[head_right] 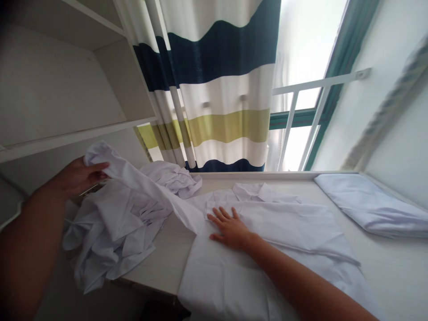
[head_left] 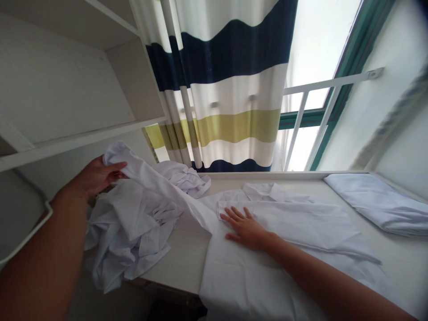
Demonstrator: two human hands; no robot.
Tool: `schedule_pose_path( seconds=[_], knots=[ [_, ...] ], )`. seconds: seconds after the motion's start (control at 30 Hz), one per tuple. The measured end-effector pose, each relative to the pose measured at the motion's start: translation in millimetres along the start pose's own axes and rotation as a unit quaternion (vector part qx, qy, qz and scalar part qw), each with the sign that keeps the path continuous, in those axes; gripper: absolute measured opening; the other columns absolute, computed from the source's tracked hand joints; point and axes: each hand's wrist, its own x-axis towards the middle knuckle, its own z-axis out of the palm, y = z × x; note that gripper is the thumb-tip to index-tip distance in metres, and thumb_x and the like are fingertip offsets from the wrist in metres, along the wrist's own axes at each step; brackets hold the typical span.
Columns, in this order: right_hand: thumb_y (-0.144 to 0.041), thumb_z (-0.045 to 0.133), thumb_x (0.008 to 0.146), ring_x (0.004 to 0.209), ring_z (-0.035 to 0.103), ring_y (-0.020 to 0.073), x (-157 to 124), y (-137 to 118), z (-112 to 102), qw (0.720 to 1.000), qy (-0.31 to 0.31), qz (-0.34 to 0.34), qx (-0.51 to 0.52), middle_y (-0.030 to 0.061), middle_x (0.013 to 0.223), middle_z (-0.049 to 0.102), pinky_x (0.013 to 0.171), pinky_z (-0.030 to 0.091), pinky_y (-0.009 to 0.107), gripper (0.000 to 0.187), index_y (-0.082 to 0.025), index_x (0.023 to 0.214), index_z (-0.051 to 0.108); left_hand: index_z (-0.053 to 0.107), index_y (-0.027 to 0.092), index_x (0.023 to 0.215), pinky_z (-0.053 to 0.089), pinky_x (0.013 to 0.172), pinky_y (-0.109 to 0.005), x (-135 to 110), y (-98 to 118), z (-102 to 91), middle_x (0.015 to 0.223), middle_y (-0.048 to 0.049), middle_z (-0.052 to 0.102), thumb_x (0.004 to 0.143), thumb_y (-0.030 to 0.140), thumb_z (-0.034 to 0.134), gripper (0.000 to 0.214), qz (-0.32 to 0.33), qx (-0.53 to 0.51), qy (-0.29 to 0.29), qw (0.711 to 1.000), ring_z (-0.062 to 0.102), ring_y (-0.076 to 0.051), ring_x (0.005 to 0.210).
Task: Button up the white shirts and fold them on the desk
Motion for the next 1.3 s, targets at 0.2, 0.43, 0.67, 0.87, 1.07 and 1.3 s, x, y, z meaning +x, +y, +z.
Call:
schedule_pose_path(
  seconds=[0.2,0.43,0.67,0.87,1.07,1.3],
  knots=[
    [-0.07,0.036,0.095,0.155,0.005,0.0324,0,-1,2,1.0,0.004,0.004,0.0,0.0078,0.169,0.012,0.119,-0.003,0.065,0.078,-0.034,0.161,0.017,0.065,0.015,0.104,0.054,0.069,-0.029,-6,-4,-39.6,0.092,0.0,0.066,0.08,0.044,0.071,0.039,-0.025,0.081,0.061,0.995,0.058,-0.016,0.082],
    [-0.069,0.038,0.096,0.155,0.01,0.0325,1,-1,5,1.0,0.015,-0.005,0.006,0.0075,0.168,0.018,0.119,-0.001,0.066,0.076,-0.035,0.161,0.019,0.071,0.019,0.08,0.045,0.103,-0.027,-21,13,-49.1,0.1,0.003,0.059,0.075,0.037,0.073,0.019,0.27,0.209,0.083,0.936,0.054,-0.012,0.097],
    [-0.07,0.038,0.095,0.155,0.011,0.0328,3,1,6,1.0,0.008,0.004,0.004,0.007,0.168,0.017,0.119,0.0,0.067,0.077,-0.035,0.16,0.02,0.077,0.027,0.091,0.047,0.099,-0.032,-31,22,-30.1,0.094,0.0033,0.059,0.081,0.041,0.064,0.021,0.331,0.278,0.049,0.9,0.057,-0.015,0.088],
    [-0.061,0.055,0.092,0.153,0.017,0.0349,20,-35,-10,0.988,0.136,0.022,0.066,0.0109,0.165,0.028,0.12,0.0,0.065,0.074,-0.029,0.155,0.036,0.074,0.021,0.097,0.045,0.104,-0.039,-39,31,29.2,0.114,-0.0054,0.06,0.094,0.04,0.047,0.033,0.362,0.252,-0.081,0.894,0.058,-0.022,0.109],
    [-0.055,0.078,0.077,0.137,0.048,0.0315,47,-124,-74,0.823,0.259,-0.042,0.503,0.0122,0.157,0.041,0.109,0.043,0.054,0.094,-0.034,0.154,0.027,0.074,0.018,0.106,0.047,0.099,-0.038,-48,62,141.0,0.11,-0.0097,0.061,0.099,0.031,0.048,0.029,0.453,0.194,-0.168,0.854,0.06,-0.022,0.107],
    [-0.05,0.08,0.075,0.082,0.068,0.0212,22,-111,-146,0.689,0.404,-0.01,0.602,0.0032,0.087,0.071,0.078,0.056,0.038,0.042,-0.018,0.1,0.068,0.076,0.019,0.098,0.052,0.085,-0.033,-66,101,270.0,0.102,-0.0065,0.065,0.092,0.017,0.058,0.019,0.489,0.108,-0.305,0.81,0.064,-0.019,0.095]
  ],
)
